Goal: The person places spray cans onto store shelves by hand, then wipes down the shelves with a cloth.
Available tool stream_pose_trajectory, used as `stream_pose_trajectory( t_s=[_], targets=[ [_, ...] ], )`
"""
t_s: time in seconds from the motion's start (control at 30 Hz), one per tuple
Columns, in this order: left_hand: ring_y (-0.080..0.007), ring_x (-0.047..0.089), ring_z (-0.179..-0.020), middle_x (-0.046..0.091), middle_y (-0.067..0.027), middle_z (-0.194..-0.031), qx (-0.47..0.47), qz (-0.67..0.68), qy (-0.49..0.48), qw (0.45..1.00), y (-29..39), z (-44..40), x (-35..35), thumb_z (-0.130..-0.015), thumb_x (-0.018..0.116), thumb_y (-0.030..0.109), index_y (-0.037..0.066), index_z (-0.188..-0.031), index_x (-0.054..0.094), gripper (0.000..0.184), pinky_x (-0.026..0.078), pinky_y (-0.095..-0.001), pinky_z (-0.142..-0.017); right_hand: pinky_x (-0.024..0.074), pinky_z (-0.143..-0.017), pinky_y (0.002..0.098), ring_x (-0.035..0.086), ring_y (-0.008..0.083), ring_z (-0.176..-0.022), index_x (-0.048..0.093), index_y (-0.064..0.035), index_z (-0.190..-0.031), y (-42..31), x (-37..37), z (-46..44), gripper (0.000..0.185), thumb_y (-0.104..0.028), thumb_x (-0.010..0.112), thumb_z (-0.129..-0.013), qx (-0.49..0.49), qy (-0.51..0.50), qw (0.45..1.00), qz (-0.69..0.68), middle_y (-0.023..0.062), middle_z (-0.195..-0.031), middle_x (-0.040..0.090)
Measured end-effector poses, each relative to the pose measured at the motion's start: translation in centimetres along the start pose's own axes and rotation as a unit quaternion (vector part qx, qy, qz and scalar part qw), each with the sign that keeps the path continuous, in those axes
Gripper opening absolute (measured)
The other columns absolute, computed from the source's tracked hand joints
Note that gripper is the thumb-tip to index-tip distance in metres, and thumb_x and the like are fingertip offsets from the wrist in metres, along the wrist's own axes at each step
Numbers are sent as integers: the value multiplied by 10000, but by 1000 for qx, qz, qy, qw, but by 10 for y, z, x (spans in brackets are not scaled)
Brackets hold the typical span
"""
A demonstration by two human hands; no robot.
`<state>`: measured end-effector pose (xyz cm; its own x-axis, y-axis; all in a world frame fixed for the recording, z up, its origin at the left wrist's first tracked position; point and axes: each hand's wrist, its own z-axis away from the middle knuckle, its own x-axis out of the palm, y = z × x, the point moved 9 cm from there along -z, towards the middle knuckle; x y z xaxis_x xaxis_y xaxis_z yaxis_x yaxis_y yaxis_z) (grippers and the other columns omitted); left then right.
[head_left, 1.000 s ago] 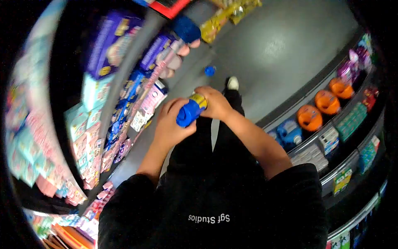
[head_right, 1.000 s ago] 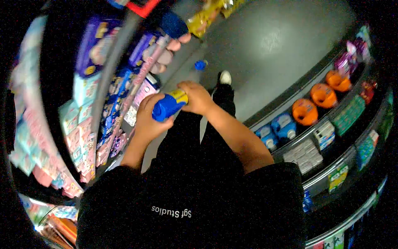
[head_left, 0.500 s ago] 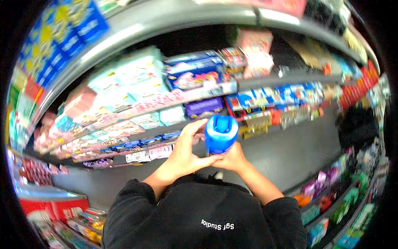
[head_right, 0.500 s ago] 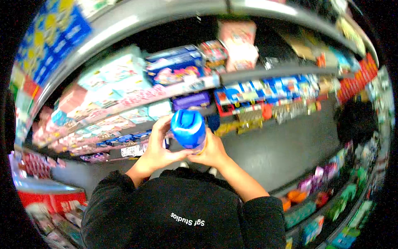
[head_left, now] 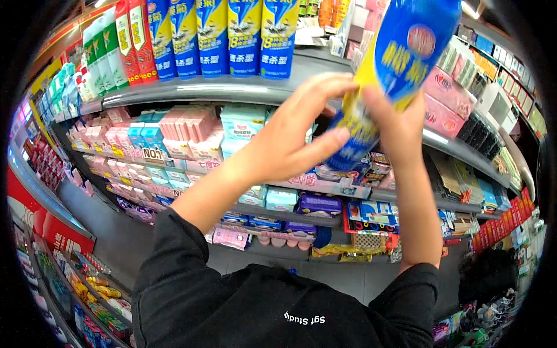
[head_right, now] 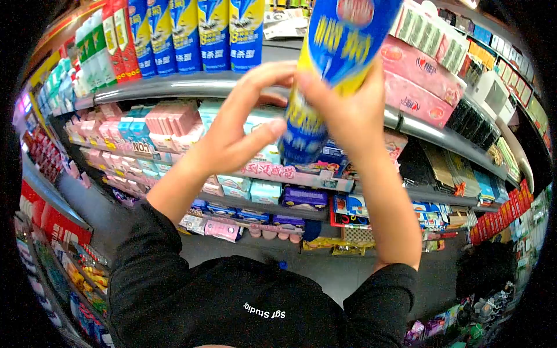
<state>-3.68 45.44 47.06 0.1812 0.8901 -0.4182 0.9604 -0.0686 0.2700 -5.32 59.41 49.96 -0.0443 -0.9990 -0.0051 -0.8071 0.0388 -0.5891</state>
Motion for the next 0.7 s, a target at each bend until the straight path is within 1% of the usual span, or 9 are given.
stream_pose_trajectory(
  t_s=[0.07, 0.17, 0.2, 0.23, 0.27, 0.37, 0.47, 0.57, 0.7],
  targets=[
    [-219, 423, -1214, 408, -114, -1325, 27, -57, 16, 998, -3, -20, -21, -923, 497, 252, 42, -1337, 398, 474, 405, -358, -960, 519, -733, 276, 628, 125, -797, 565, -23, -1002, -22, 8, -41, 431, -246, 797, -715, -73, 2, 997, 20, 50, -907, 647],
    [-248, 437, -1218, 442, -136, -1330, 49, -73, 32, 996, -15, -54, -54, -961, 414, 330, 50, -1339, 429, 470, 416, -358, -960, 503, -768, 276, 632, 130, -830, 584, -18, -1034, -28, 15, -97, 440, -311, 755, -755, -120, 10, 984, 133, 61, -937, 655],
    [-258, 455, -1194, 464, -150, -1305, 65, -85, 49, 993, -12, -63, -64, -965, 415, 330, 39, -1316, 455, 457, 427, -349, -946, 505, -676, 279, 607, 136, -752, 565, -17, -1000, -35, 31, -107, 333, -175, 725, -756, -121, -12, 990, 68, 61, -858, 630],
    [-236, 365, -1296, 356, -156, -1428, -98, -14, -26, 995, -30, -71, -63, -995, 277, 409, 17, -1426, 265, 583, 290, -352, -1062, 500, -673, 275, 601, 129, -747, 582, -31, -961, -36, 32, -114, 278, -168, 722, -764, -141, 28, 983, 113, 51, -857, 629],
    [-221, 434, -1232, 455, -155, -1345, -95, 2, 6, 995, -34, -74, -72, -991, 331, 352, 23, -1395, 330, 521, 350, -341, -1014, 502, -674, 278, 602, 131, -742, 577, -27, -960, -27, 38, -127, 293, -175, 730, -759, -148, -8, 985, 85, 47, -854, 629],
    [-222, 510, -1144, 516, -152, -1261, -128, 123, 17, 984, -69, -74, -74, -966, 413, 333, 15, -1388, 315, 537, 406, -346, -958, 508, -707, 297, 622, 154, -788, 589, -7, -1000, -6, 47, -138, 356, -208, 740, -748, -105, -1, 987, 118, 81, -890, 649],
    [-291, 412, -1278, 384, -137, -1419, -122, -25, 34, 992, -74, -61, -75, -973, 267, 481, 87, -1410, 360, 595, 398, -399, -1005, 505, -793, 344, 636, 227, -898, 574, 16, -1066, 5, 44, -130, 478, -255, 767, -722, -66, 56, 959, 269, 148, -951, 656],
    [-296, 425, -1264, 393, -140, -1414, -148, 0, 15, 989, -89, -50, -71, -979, 268, 469, 56, -1390, 383, 595, 404, -388, -989, 499, -825, 346, 617, 236, -953, 422, 36, -1221, 35, 49, -136, 702, -295, 781, -716, -91, 15, 982, 162, 172, -1062, 618],
    [-280, 458, -1233, 437, -143, -1381, -198, -14, -3, 980, -98, -35, -64, -995, 241, 432, 28, -1368, 403, 573, 413, -367, -961, 485, -848, 333, 601, 219, -956, 356, 32, -1268, 39, 44, -125, 740, -277, 768, -737, -145, 72, 969, 186, 144, -1050, 618]
  ],
)
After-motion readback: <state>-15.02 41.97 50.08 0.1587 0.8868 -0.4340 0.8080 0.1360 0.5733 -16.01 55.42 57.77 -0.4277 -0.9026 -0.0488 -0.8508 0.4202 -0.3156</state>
